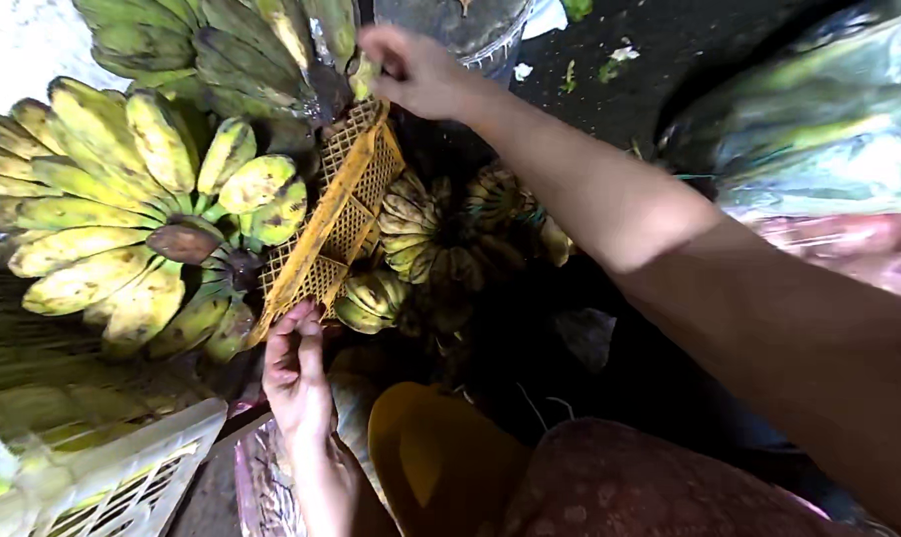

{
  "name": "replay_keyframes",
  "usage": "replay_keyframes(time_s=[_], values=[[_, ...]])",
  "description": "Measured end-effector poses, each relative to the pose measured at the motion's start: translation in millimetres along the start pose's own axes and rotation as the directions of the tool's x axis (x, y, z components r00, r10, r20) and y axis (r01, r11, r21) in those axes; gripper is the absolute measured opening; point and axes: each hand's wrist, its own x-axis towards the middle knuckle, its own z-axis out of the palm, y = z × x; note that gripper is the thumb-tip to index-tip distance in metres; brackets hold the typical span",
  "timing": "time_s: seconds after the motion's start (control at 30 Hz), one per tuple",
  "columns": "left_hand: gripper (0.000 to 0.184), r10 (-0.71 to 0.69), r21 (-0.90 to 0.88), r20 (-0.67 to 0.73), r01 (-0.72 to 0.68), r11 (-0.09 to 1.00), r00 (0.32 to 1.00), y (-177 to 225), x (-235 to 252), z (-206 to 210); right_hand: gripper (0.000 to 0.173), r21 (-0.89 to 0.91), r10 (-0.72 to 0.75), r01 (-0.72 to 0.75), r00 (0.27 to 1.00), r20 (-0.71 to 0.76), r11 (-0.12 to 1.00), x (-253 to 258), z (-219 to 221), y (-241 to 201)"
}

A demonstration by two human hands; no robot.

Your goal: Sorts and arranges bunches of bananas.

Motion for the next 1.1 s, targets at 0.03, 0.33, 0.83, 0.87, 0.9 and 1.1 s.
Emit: replay_keyframes(time_s=[0.03,0.33,0.83,0.87,0.9,1.1], values=[[0.028,0.013,0.041,0.080,-0.016,0.999,0.997,0.3,-0.5,4.6,0.039,0.003,0.113,-0.113,0.993,0.022,0.994,-25.8,4.8,26.8],[0.030,0.064,0.210,0.486,-0.188,0.960,0.872,2.7,-27.6,70.7,0.060,-0.179,0.752,-0.734,0.613,0.243,0.656,-124.0,110.5,82.2],[0.037,-0.270,0.562,0.628,-0.186,0.806,0.729,-25.1,4.8,76.1,0.054,-0.110,0.641,-0.633,0.739,0.205,0.766,-168.5,118.7,137.6],[0.036,-0.276,0.564,0.637,-0.192,0.803,0.720,-25.8,5.7,77.8,0.056,-0.079,0.672,-0.675,0.702,0.237,0.733,-167.6,116.7,146.2],[0.037,-0.296,0.572,0.644,-0.188,0.798,0.705,-25.8,5.9,79.0,0.057,-0.043,0.695,-0.712,0.668,0.266,0.701,-163.4,114.3,154.8],[0.040,-0.416,0.644,0.638,-0.152,0.750,0.648,-19.5,6.8,82.5,0.082,-0.104,0.783,-0.826,0.475,0.402,0.554,-120.6,96.7,125.6]])
